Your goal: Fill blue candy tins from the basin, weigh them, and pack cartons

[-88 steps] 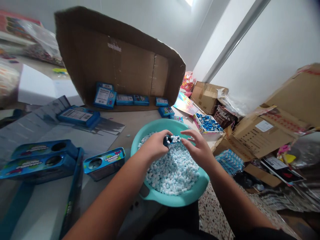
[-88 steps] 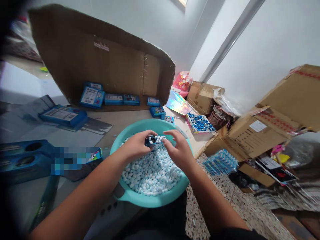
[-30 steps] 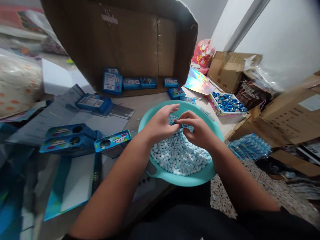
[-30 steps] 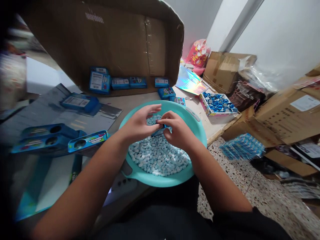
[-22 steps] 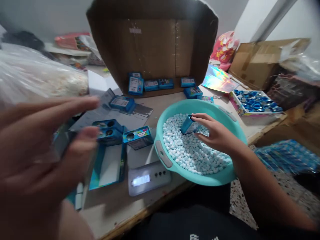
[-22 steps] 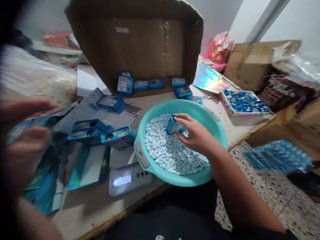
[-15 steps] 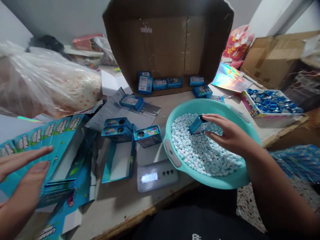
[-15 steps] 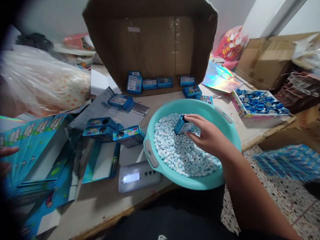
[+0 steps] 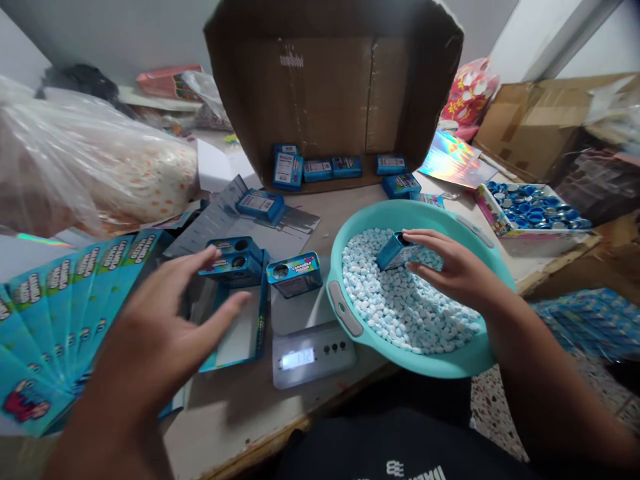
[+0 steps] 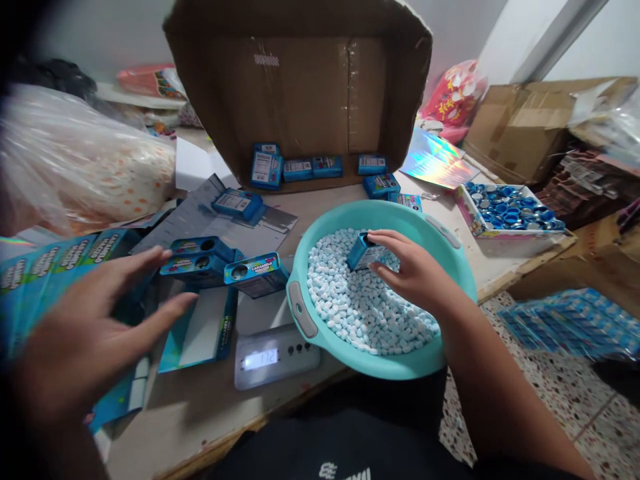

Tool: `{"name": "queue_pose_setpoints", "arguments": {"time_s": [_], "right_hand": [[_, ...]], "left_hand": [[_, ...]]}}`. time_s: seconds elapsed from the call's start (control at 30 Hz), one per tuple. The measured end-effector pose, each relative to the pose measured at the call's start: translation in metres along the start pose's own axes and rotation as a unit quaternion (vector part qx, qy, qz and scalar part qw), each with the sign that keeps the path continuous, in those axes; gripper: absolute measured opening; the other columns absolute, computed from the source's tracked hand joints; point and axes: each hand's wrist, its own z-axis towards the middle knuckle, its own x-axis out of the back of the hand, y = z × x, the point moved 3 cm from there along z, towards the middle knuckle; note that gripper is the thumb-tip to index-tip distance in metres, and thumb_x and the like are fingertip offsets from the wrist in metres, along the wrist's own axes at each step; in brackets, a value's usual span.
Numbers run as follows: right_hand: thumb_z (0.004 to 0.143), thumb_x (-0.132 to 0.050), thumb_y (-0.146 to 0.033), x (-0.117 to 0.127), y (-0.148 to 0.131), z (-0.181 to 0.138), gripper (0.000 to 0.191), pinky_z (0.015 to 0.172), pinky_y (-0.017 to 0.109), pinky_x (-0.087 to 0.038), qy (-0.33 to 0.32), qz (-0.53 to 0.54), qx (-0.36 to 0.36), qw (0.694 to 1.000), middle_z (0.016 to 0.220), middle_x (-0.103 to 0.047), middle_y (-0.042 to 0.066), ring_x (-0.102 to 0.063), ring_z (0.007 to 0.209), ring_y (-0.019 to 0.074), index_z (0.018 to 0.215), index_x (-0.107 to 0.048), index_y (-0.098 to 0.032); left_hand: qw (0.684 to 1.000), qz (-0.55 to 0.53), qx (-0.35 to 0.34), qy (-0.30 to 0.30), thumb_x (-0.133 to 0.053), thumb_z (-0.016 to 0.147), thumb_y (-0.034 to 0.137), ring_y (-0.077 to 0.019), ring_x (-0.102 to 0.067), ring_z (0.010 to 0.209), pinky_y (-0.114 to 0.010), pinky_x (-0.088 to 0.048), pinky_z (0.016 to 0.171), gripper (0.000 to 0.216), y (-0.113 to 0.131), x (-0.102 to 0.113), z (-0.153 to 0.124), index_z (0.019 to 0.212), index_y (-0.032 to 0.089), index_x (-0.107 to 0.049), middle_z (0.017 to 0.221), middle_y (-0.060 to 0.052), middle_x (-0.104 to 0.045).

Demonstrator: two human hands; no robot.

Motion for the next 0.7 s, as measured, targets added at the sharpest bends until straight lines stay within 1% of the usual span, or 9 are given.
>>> {"name": "queue_pose_setpoints", "arguments": {"time_s": [0.07,0.1,0.17,0.23,0.3,0.37,0.47,0.57,0.7], "right_hand": [[0.090,-0.063,-0.028,0.000,-0.001,0.000,0.044,0.107,0.049,-0.049,-0.003,0.005,0.000,1.000,0.136,-0.059,0.009,-0.057,0.125,0.0266,0.134,-0.058,-0.026],[0.090,-0.063,-0.028,0.001,-0.001,0.000,0.044,0.107,0.048,-0.048,-0.006,0.008,-0.001,1.000,0.137,-0.058,0.009,-0.057,0.126,0.0264,0.134,-0.057,-0.025],[0.091,-0.062,-0.028,0.001,-0.001,-0.001,0.044,0.108,0.048,-0.048,-0.014,0.010,-0.006,1.000,0.139,-0.057,0.009,-0.055,0.128,0.0261,0.134,-0.057,-0.025],[0.091,-0.061,-0.027,0.001,-0.002,-0.001,0.043,0.109,0.048,-0.047,-0.022,0.011,-0.011,1.000,0.141,-0.055,0.009,-0.054,0.129,0.0258,0.134,-0.056,-0.025],[0.092,-0.061,-0.027,0.002,-0.002,-0.002,0.042,0.110,0.047,-0.047,-0.026,0.016,-0.011,0.999,0.142,-0.055,0.009,-0.053,0.130,0.0253,0.133,-0.056,-0.024],[0.092,-0.060,-0.027,0.002,-0.003,-0.002,0.041,0.111,0.047,-0.046,-0.031,0.022,-0.013,0.999,0.142,-0.054,0.010,-0.052,0.131,0.0248,0.133,-0.056,-0.024],[0.091,-0.061,-0.024,0.003,-0.003,-0.002,0.042,0.112,0.047,-0.045,-0.038,0.024,-0.018,0.999,0.144,-0.053,0.010,-0.051,0.132,0.0250,0.132,-0.057,-0.023],[0.090,-0.062,-0.023,0.003,-0.004,-0.003,0.041,0.114,0.047,-0.044,-0.043,0.021,-0.017,0.999,0.145,-0.052,0.010,-0.050,0.134,0.0257,0.131,-0.059,-0.023],[0.091,-0.062,-0.023,0.004,-0.005,-0.003,0.040,0.114,0.046,-0.043,-0.051,0.025,-0.016,0.998,0.145,-0.052,0.011,-0.049,0.134,0.0247,0.131,-0.058,-0.021]], "left_hand": [[0.997,0.066,-0.021,-0.038,-0.073,0.075,0.049,-0.0352,-0.049,0.133,-0.054,-0.038,0.116,0.083,0.019,-0.030,0.012,0.147,0.027,-0.038,0.145,-0.005,-0.052],[0.996,0.061,-0.025,-0.060,-0.072,0.075,0.046,-0.0345,-0.054,0.129,-0.052,-0.042,0.112,0.079,0.024,-0.044,0.019,0.145,0.023,-0.043,0.141,-0.008,-0.056],[0.998,0.030,-0.010,-0.058,-0.074,0.073,0.041,-0.0325,-0.062,0.118,-0.046,-0.051,0.102,0.071,0.028,-0.064,0.030,0.138,0.019,-0.052,0.131,-0.010,-0.064],[1.000,0.001,-0.024,0.007,-0.076,0.074,0.039,-0.0285,-0.068,0.104,-0.040,-0.056,0.092,0.061,0.035,-0.068,0.036,0.129,0.019,-0.060,0.119,-0.010,-0.070],[0.987,0.007,-0.127,0.099,-0.075,0.078,0.035,-0.0254,-0.068,0.099,-0.039,-0.055,0.090,0.048,0.052,-0.062,0.036,0.122,0.019,-0.064,0.110,-0.009,-0.071],[0.946,0.063,-0.284,0.146,-0.071,0.082,0.025,-0.0244,-0.065,0.101,-0.039,-0.051,0.093,0.037,0.077,-0.055,0.031,0.119,0.019,-0.066,0.108,-0.009,-0.069],[0.863,0.184,-0.460,0.102,-0.066,0.084,0.012,-0.0257,-0.060,0.100,-0.041,-0.049,0.092,0.043,0.108,-0.059,0.025,0.126,0.017,-0.061,0.106,-0.010,-0.067],[0.810,0.267,-0.515,0.084,-0.060,0.086,0.007,-0.0281,-0.059,0.098,-0.042,-0.048,0.089,0.042,0.119,-0.068,0.027,0.127,0.014,-0.061,0.107,-0.011,-0.068],[0.776,0.297,-0.553,0.062,-0.053,0.089,0.005,-0.0269,-0.059,0.096,-0.041,-0.046,0.085,0.036,0.115,-0.076,0.033,0.123,0.011,-0.063,0.107,-0.011,-0.069]]}}
